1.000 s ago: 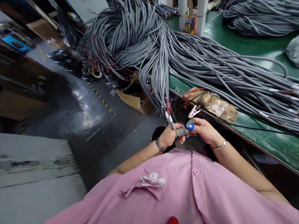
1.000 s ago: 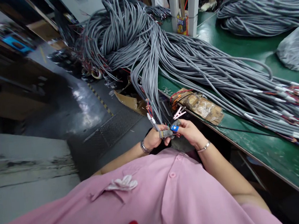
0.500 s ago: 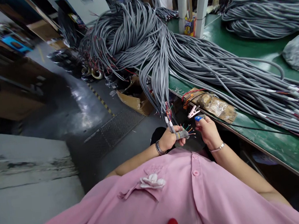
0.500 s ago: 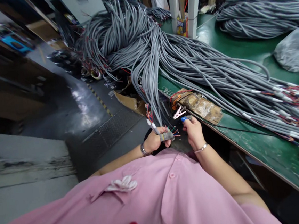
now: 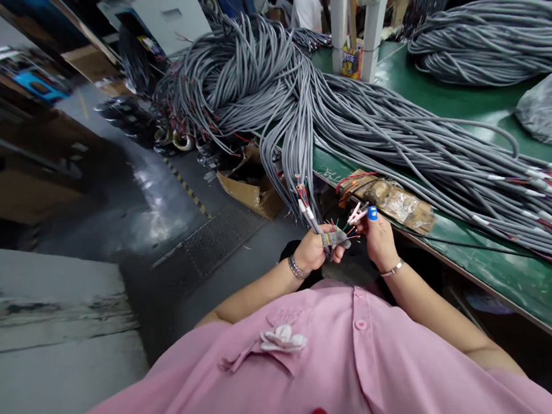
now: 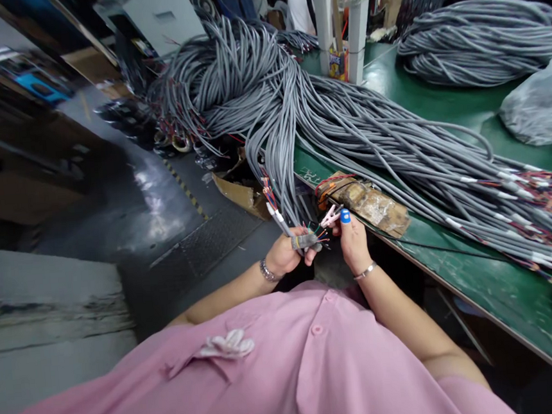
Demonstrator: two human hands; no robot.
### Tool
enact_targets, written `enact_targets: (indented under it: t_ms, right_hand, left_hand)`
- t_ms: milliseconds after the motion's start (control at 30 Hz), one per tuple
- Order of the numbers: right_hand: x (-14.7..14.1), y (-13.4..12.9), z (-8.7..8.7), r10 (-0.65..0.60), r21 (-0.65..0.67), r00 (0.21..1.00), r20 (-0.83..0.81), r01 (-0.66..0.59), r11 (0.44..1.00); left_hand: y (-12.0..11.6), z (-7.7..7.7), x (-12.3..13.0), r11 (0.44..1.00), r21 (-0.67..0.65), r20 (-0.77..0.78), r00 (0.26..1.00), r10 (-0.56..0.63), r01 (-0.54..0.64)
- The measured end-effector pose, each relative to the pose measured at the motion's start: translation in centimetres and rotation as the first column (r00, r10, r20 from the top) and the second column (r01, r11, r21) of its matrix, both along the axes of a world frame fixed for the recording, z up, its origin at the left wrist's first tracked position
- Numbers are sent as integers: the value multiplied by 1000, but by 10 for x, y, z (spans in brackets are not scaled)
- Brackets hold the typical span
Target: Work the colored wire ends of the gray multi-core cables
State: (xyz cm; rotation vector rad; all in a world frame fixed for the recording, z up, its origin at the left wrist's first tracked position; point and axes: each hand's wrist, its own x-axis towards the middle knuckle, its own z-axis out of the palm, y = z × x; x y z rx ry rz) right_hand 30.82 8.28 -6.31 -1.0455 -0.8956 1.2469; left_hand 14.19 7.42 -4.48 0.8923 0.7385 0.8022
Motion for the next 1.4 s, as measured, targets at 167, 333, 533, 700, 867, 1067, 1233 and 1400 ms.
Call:
enact_targets:
  t_ms: [167, 333, 533, 700, 867, 1067, 1233, 1400]
  right_hand:
    - [-4, 2, 0, 152, -65, 949, -276, -176, 982]
    - [-6, 7, 5, 159, -103, 898, -411, -219, 970]
    - [-8, 8, 4, 109, -97, 903, -416, -164, 982]
    - [-9, 8, 1, 101, -97, 921, -376, -148, 984]
    - [-9, 8, 3, 101, -87, 915, -390, -145, 986]
    - [-9, 4, 7, 117, -116, 905, -408, -179, 977]
    - [-7, 1, 8, 186, -140, 888, -421, -266, 954]
    - [3, -7, 7, 309, -137, 832, -461, -411, 902]
  left_hand:
    - [3, 1, 4, 1000, 3, 8, 1000, -30, 30]
    - [5, -1, 8, 999, -34, -7, 1000, 1, -2]
    - [5, -5, 8, 999, -41, -2, 1000, 21, -22]
    - [5, -5, 7, 999, -50, -33, 999, 19, -21]
    - [5, -3, 8, 996, -84, -71, 997, -9, 3]
    - [4, -1, 8, 997, -83, -79, 997, -1, -6]
    - [1, 0, 8, 998, -54, -90, 996, 10, -15]
    - [-10, 1, 5, 999, -17, -84, 996, 35, -36]
